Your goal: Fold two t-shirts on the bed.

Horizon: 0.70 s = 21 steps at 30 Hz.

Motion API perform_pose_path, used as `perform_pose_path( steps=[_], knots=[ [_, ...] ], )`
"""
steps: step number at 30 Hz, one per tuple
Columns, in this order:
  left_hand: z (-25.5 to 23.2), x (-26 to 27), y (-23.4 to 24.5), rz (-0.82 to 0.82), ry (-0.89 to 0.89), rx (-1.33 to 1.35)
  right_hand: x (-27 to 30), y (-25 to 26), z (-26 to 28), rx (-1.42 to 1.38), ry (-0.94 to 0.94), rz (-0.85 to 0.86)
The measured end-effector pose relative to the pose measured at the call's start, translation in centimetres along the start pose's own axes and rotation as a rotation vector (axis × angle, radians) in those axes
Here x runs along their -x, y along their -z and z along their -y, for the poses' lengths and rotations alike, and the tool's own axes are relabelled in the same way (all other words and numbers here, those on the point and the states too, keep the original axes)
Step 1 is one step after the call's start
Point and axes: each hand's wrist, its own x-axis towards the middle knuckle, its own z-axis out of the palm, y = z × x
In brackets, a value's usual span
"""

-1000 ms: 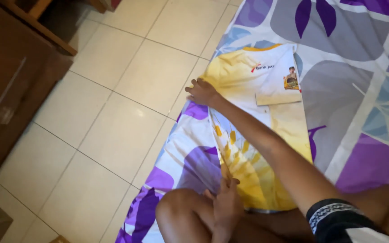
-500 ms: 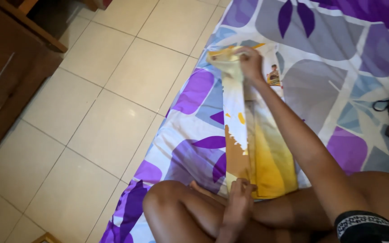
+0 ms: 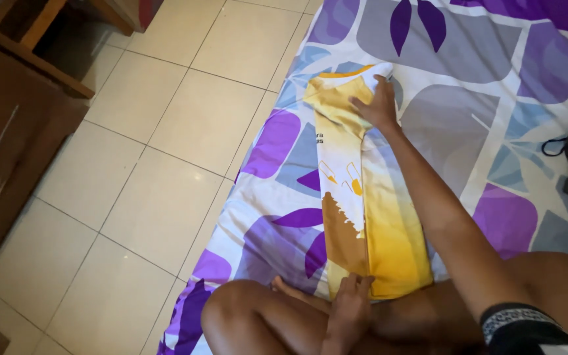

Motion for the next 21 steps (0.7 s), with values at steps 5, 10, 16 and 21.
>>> perform_pose_path(
  steps=[5, 10, 16, 21],
  knots=[
    [1.5, 0.2, -1.6, 0.002, -0.034, 0.010, -3.1, -2.1, 0.7, 0.140, -0.098, 0.155],
    [2.2, 0.1, -2.3, 0.097, 0.064, 0.003, -4.0, -5.0, -3.9, 0.357, -0.069, -0.079],
    [6.3, -3.8, 1.6, 0.333, 0.013, -0.121, -1.9, -0.7, 0.0, 0.264, 0.011, -0.032],
    [15.3, -21.2, 9.2, 0.053, -0.118, -0.260, -0.8, -0.2, -0.4, 0.229, 0.056, -0.178]
  ],
)
